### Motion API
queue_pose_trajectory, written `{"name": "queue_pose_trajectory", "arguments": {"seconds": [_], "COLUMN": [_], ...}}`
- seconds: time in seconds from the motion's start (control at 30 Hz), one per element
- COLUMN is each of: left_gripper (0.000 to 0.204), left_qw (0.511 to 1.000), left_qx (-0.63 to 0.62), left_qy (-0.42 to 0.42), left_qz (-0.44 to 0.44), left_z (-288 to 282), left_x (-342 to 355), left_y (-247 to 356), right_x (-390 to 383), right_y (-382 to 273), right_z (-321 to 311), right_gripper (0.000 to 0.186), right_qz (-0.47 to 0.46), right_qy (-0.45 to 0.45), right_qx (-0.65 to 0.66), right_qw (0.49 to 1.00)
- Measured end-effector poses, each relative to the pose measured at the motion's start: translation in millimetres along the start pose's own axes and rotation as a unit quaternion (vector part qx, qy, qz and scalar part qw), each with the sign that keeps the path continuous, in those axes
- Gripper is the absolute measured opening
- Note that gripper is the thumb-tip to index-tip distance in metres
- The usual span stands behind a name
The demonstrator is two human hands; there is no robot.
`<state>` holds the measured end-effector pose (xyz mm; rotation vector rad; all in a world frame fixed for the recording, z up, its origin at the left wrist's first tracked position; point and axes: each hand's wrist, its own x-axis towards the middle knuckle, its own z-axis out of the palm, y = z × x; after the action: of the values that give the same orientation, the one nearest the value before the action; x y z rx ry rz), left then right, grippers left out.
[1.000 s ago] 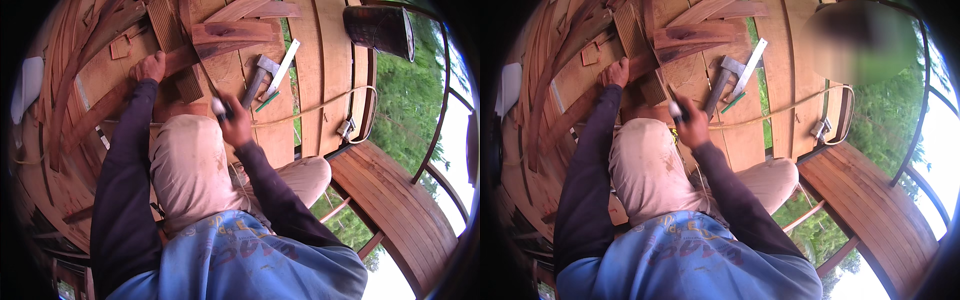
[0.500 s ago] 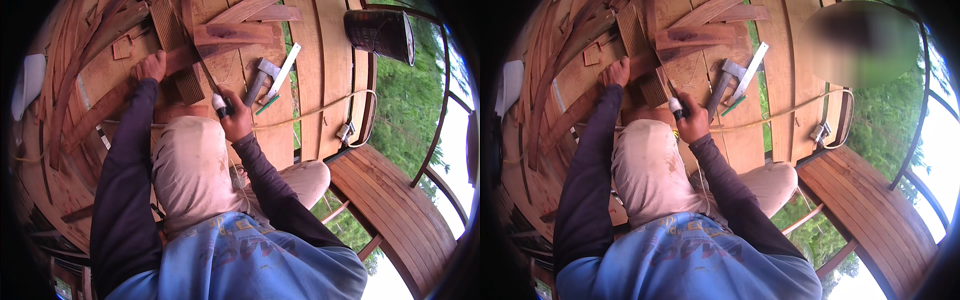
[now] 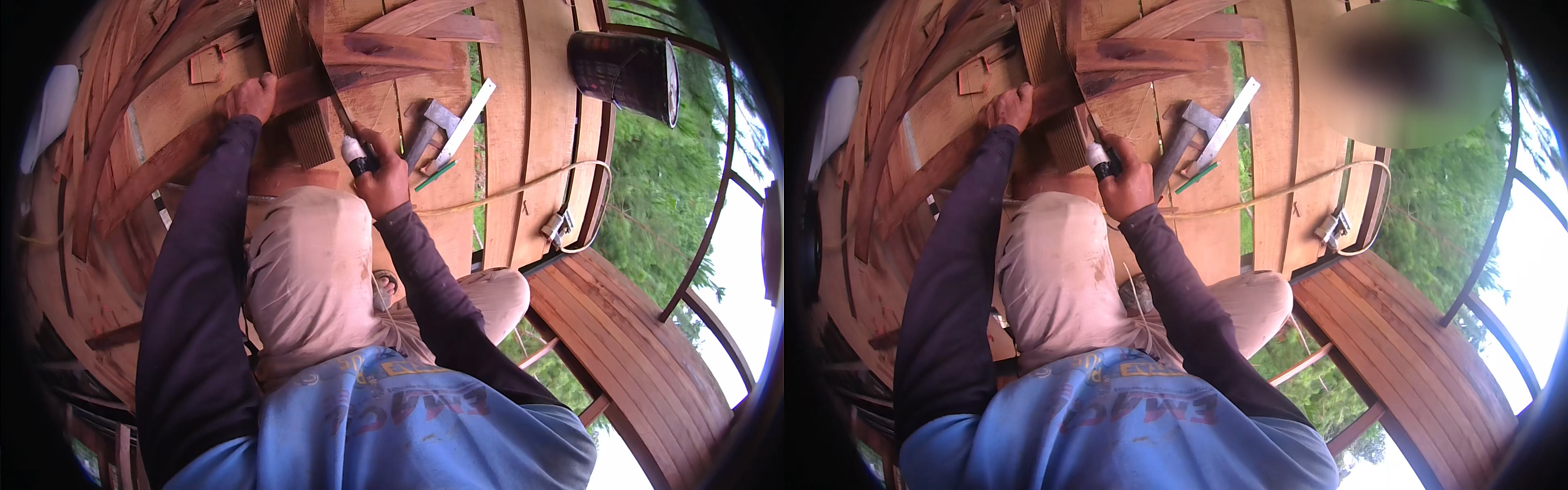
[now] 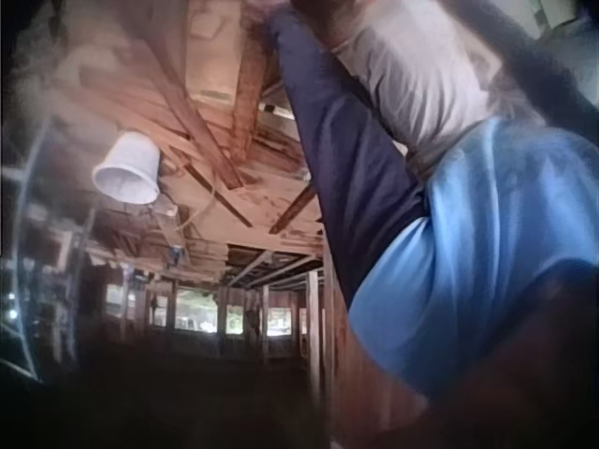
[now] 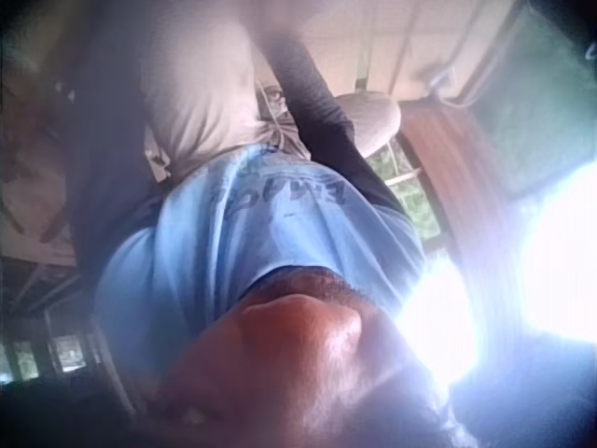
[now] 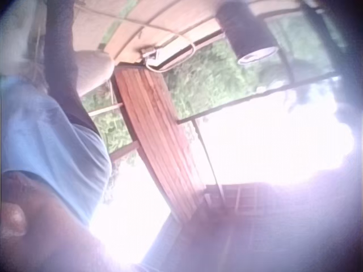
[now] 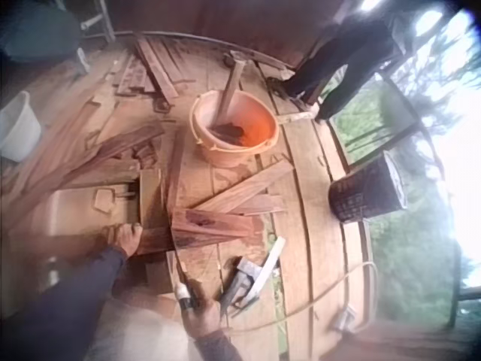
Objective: The person sits on a wooden floor and uses a hand saw to cut several pieces of wood. They pick up planks, position them, and saw them into smaller sections, then set the cut pieces aside.
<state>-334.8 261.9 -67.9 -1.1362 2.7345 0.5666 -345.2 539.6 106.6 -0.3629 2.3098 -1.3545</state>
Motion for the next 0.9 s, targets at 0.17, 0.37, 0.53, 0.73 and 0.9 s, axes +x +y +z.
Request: {"name": "queue_pose_trajectory", "arguments": {"seconds": [0.17, 0.37, 0.53, 0.73, 0.9], "left_gripper": [0.064, 0.064, 0.064, 0.063, 0.062], "left_qw": [0.999, 0.999, 0.999, 0.999, 0.999], "left_qx": [0.022, 0.021, 0.024, 0.029, 0.02], "left_qy": [0.003, -0.001, -0.007, -0.001, 0.01], "left_qz": [-0.033, -0.03, -0.02, -0.032, -0.042], "left_z": [-35.1, -27.4, -11.6, -25.0, -27.1], "left_x": [-12.3, -12.8, -18.1, -10.7, -14.2], "left_y": [18.2, 13.4, 16.2, 10.9, 25.3], "right_x": [-113.8, -88.0, -16.6, -162.4, -12.2], "right_y": [24.3, 25.1, 19.6, 15.5, 15.5], "right_z": [-38.8, -36.1, -6.4, -62.2, -2.2], "right_gripper": [0.041, 0.042, 0.047, 0.04, 0.043], "right_qz": [0.005, 0.018, 0.019, 0.077, -0.025], "right_qy": [-0.005, -0.02, -0.02, -0.014, 0.005], "right_qx": [-0.025, -0.029, 0.015, -0.036, -0.022], "right_qw": [1.0, 0.999, 1.0, 0.996, 0.999]}}
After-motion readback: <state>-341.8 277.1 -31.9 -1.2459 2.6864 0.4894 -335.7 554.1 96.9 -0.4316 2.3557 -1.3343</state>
